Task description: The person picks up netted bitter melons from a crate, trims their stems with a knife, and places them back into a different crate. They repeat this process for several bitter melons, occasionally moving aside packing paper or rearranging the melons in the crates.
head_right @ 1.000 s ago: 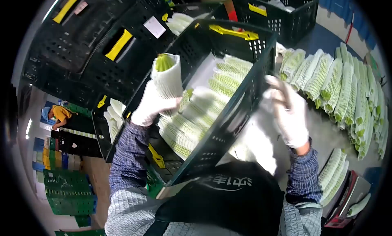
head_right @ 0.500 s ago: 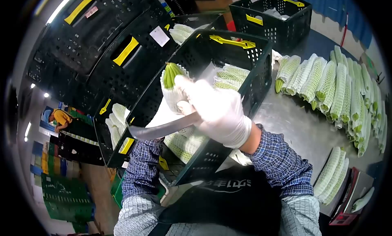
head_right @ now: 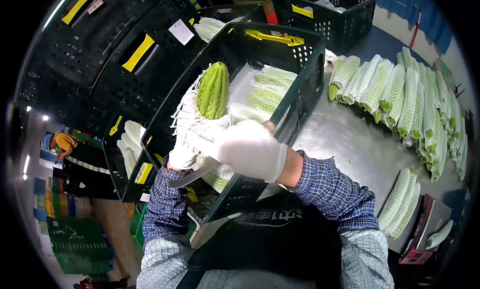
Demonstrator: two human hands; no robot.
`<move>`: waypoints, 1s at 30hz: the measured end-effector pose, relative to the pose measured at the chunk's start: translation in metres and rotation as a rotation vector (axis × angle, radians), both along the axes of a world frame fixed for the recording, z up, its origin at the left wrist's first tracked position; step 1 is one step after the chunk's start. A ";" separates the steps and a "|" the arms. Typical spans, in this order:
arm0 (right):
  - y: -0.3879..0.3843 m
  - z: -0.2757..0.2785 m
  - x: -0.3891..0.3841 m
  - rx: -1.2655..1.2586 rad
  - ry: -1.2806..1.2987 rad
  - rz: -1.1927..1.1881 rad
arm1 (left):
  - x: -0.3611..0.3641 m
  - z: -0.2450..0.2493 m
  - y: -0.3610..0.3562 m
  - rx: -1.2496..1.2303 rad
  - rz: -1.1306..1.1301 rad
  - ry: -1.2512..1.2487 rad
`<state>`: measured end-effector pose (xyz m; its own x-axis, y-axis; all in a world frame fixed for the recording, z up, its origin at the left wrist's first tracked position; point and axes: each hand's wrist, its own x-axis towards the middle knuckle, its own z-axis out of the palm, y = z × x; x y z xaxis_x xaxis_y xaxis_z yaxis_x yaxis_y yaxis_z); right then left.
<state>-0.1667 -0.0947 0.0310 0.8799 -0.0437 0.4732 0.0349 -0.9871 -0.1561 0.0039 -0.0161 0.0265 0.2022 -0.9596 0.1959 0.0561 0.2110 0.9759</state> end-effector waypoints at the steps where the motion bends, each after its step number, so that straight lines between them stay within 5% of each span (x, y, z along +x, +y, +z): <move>1: 0.000 0.000 0.001 0.003 -0.030 0.002 | 0.012 -0.007 0.005 0.046 -0.078 0.111; 8: 0.015 0.003 0.013 -0.005 -0.169 -0.016 | 0.041 -0.001 0.008 0.039 -0.287 0.550; 9: 0.014 -0.001 0.024 -0.060 -0.454 0.000 | 0.043 0.002 0.009 0.011 -0.303 0.589; 14: 0.025 0.010 0.028 0.011 -0.358 0.134 | 0.052 0.009 0.012 -0.127 -0.415 0.774; 23: 0.022 -0.011 0.035 0.175 -0.571 0.052 | 0.046 0.012 0.021 -0.206 -0.463 0.846; 26: 0.006 0.001 0.016 0.149 -0.432 -0.103 | 0.045 0.014 0.023 -0.120 -0.261 0.536; 28: -0.004 0.001 0.008 0.242 -0.555 -0.107 | 0.043 0.012 0.019 0.010 -0.019 -0.012; 30: -0.009 -0.009 -0.001 0.083 -0.414 -0.120 | 0.029 0.010 0.001 -0.063 0.219 -0.427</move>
